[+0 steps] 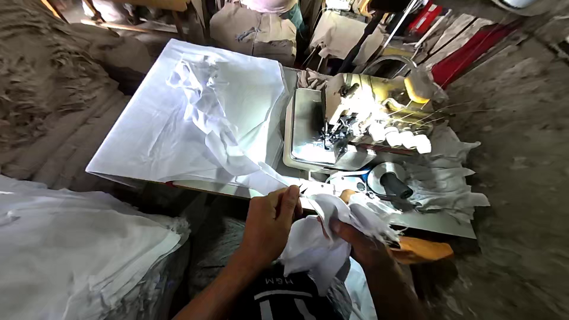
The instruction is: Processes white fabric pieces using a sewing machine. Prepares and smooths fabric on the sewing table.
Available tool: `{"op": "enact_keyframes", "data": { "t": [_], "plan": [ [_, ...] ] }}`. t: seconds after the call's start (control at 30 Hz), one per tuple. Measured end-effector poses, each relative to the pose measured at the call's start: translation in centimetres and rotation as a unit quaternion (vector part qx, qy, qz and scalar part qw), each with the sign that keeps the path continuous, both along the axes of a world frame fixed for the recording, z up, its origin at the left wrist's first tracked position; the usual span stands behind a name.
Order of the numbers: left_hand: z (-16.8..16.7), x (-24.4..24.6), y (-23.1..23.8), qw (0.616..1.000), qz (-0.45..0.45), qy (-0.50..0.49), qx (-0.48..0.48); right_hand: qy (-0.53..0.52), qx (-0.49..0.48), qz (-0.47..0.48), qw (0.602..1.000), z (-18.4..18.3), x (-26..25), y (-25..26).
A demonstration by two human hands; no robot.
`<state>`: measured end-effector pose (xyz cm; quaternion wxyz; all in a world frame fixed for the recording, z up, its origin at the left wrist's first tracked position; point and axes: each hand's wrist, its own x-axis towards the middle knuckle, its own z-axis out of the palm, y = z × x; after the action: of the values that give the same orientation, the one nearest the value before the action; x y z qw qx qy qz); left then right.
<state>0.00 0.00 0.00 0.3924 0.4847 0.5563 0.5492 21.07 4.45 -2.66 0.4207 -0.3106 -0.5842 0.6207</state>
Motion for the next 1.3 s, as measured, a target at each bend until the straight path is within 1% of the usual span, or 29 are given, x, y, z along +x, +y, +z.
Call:
{"op": "enact_keyframes", "data": {
  "t": [0.07,0.17,0.23,0.3,0.37,0.43,0.47,0.5,0.53,0.57,0.63,0.7,0.77,0.87,0.9,0.97,1.03,1.1,1.17,1.2,1.27,1.3],
  "plan": [
    [0.6,-0.1,-0.4,0.999,0.017,0.022,0.023,-0.025,0.068,-0.046,0.996,0.0,-2.0,0.6],
    [1.2,0.2,-0.9,0.997,0.024,0.044,0.051,0.001,0.192,-0.044,0.98,-0.9,-6.1,1.8],
    [1.4,0.3,-1.0,0.993,0.044,0.062,0.088,0.013,0.219,-0.088,0.972,-1.5,-8.2,1.7],
    [1.3,-0.4,-1.2,0.985,0.085,0.085,0.125,0.008,0.206,-0.088,0.975,-1.4,-8.6,1.5],
    [0.9,-2.0,-1.6,0.979,0.129,0.093,0.126,0.001,0.161,-0.052,0.986,-1.2,-7.5,1.7],
    [-0.2,-3.7,-1.9,0.979,0.163,0.091,0.077,-0.008,0.072,-0.085,0.994,-0.4,-6.1,1.3],
    [-0.8,-4.2,-1.9,0.983,0.158,0.087,0.031,-0.009,0.021,-0.108,0.994,0.1,-5.6,1.1],
    [-1.4,-4.3,-1.9,0.988,0.134,0.074,-0.017,-0.012,-0.01,-0.12,0.993,0.6,-5.0,0.8],
    [-2.0,-4.2,-1.9,0.991,0.103,0.056,-0.056,-0.019,-0.02,-0.124,0.992,0.9,-4.6,0.6],
    [-2.5,-3.8,-1.7,0.993,0.071,0.033,-0.084,-0.023,-0.016,-0.122,0.992,1.1,-4.3,0.5],
    [-3.0,-2.6,-1.2,0.995,0.027,-0.008,-0.1,-0.037,0.012,-0.114,0.993,1.4,-3.9,0.1],
    [-2.8,-1.5,-0.5,0.996,0.002,-0.032,-0.085,-0.045,0.029,-0.104,0.993,1.3,-3.5,-0.1],
    [-2.2,-0.8,0.2,0.998,-0.002,-0.034,-0.062,-0.056,0.042,-0.104,0.992,1.1,-3.0,-0.2],
    [-1.3,-0.7,0.7,0.999,0.029,-0.019,-0.009,-0.061,0.057,-0.117,0.99,0.7,-2.6,-0.4],
    [-0.9,-0.9,0.5,0.999,0.039,-0.012,0.002,-0.063,0.056,-0.111,0.99,0.4,-2.5,-0.2],
    [-0.4,-1.3,-0.1,0.999,0.046,0.006,0.016,-0.053,0.057,-0.07,0.995,-0.6,-2.6,0.5],
    [-0.1,-1.5,-0.8,0.998,0.047,0.018,0.027,-0.039,0.073,-0.039,0.996,-1.2,-4.3,1.2],
    [0.4,-1.7,-1.4,0.998,0.048,0.027,0.037,-0.024,0.128,-0.009,0.991,-1.7,-7.4,2.0],
    [0.8,-1.7,-1.7,0.996,0.057,0.042,0.053,-0.031,0.202,-0.037,0.978,-2.3,-10.4,2.1],
    [0.9,-1.8,-1.7,0.995,0.065,0.048,0.066,-0.028,0.222,-0.059,0.973,-2.4,-11.4,1.8],
    [0.7,-2.4,-1.9,0.987,0.101,0.072,0.1,-0.036,0.211,-0.087,0.973,-2.1,-12.3,1.3],
    [0.5,-3.0,-2.1,0.982,0.124,0.086,0.112,-0.036,0.195,-0.077,0.977,-2.0,-12.2,1.4]
  ]
}}
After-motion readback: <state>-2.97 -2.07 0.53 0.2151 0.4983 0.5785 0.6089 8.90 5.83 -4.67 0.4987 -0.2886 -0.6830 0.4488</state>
